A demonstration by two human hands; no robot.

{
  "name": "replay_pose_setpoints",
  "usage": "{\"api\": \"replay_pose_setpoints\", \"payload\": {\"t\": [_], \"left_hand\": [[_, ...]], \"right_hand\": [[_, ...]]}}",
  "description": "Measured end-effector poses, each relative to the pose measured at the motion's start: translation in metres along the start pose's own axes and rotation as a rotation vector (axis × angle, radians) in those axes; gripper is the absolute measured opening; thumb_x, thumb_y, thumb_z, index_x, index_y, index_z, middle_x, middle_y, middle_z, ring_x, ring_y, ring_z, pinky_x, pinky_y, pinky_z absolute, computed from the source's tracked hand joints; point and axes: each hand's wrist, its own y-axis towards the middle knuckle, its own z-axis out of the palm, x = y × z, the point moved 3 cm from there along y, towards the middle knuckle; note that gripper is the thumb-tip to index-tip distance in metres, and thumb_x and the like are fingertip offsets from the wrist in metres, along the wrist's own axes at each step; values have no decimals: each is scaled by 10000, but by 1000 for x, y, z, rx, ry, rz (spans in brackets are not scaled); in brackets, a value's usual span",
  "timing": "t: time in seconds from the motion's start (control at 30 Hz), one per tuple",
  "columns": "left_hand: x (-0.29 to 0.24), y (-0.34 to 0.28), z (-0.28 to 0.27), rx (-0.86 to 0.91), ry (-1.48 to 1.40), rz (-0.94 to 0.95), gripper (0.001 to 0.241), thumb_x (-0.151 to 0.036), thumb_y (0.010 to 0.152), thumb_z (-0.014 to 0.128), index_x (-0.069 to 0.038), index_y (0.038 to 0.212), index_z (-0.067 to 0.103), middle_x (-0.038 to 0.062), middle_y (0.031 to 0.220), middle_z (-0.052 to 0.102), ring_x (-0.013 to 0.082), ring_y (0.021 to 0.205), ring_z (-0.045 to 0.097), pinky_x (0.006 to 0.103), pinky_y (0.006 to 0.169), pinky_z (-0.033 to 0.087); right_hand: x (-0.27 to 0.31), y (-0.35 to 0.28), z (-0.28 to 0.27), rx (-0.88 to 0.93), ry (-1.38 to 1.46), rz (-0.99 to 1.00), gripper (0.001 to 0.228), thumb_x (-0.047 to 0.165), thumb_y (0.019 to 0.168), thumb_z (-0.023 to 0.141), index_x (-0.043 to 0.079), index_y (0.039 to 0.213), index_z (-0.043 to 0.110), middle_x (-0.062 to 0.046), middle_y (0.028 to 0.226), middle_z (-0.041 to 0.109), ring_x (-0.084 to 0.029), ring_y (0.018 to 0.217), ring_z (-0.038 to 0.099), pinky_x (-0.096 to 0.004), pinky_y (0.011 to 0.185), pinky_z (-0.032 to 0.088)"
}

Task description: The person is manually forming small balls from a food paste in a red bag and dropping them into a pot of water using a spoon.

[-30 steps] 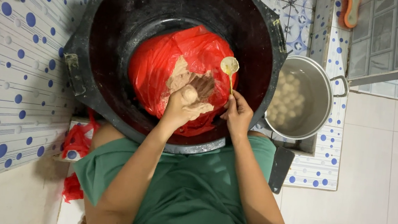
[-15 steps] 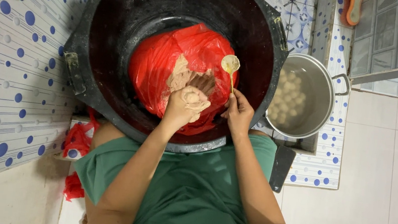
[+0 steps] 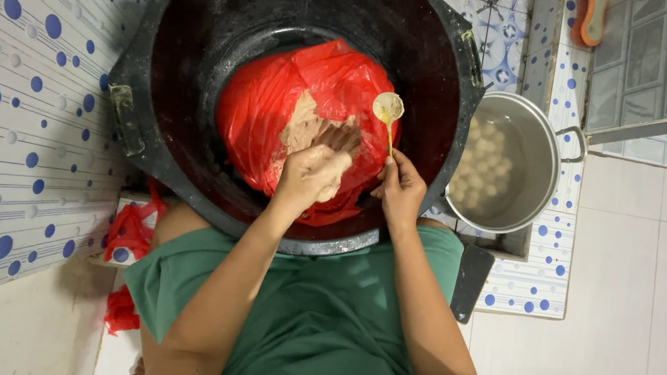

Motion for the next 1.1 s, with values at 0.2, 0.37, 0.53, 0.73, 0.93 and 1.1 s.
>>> {"api": "replay_pose_setpoints", "payload": {"t": [0.2, 0.37, 0.53, 0.73, 0.93, 1.1], "left_hand": [[15, 20, 9, 12, -14, -113, 348, 21, 753, 885, 6, 1054, 712, 168, 888, 748, 196, 773, 747, 306, 677, 641], [14, 67, 40, 289, 226, -74, 298, -97, 691, 863, -10, 939, 723, 125, 685, 695, 191, 566, 677, 335, 465, 554], [-34, 109, 95, 436, 605, 77, 243, -234, 581, 835, -71, 740, 748, 98, 578, 664, 252, 570, 702, 407, 505, 550], [-85, 114, 135, 540, 485, -223, 438, -91, 579, 848, 30, 954, 658, 142, 748, 647, 379, 660, 740, 526, 570, 612], [-160, 100, 149, 543, 504, -176, 473, -125, 641, 875, 46, 1043, 693, 178, 883, 716, 357, 788, 760, 537, 580, 628], [-165, 120, 147, 505, 274, -138, 375, -90, 690, 861, 2, 958, 616, 129, 780, 616, 297, 663, 669, 472, 483, 540]], "right_hand": [[-18, 2, -1, -7, -25, -8, 246, 87, 1036, 592, -52, 1213, 691, -161, 623, 627, -262, 389, 643, -322, 336, 512], [-26, 4, -7, 16, -22, 0, 251, 61, 1033, 553, -79, 1215, 656, -153, 598, 579, -255, 366, 617, -329, 323, 507], [-75, 21, -20, 35, -47, 19, 208, 117, 1040, 590, -60, 985, 684, -165, 563, 598, -260, 332, 603, -332, 292, 482], [-26, 1, -3, -27, -21, 32, 249, 101, 1041, 586, -71, 1196, 677, -142, 611, 590, -193, 331, 554, -345, 324, 535], [-34, 6, -4, -22, 3, 11, 259, 98, 1030, 600, -67, 1215, 676, -131, 617, 604, -193, 339, 572, -312, 328, 539], [-19, 4, -6, -33, 29, 17, 256, 100, 1026, 602, -35, 1228, 682, -146, 622, 611, -228, 350, 595, -295, 325, 513]]}}
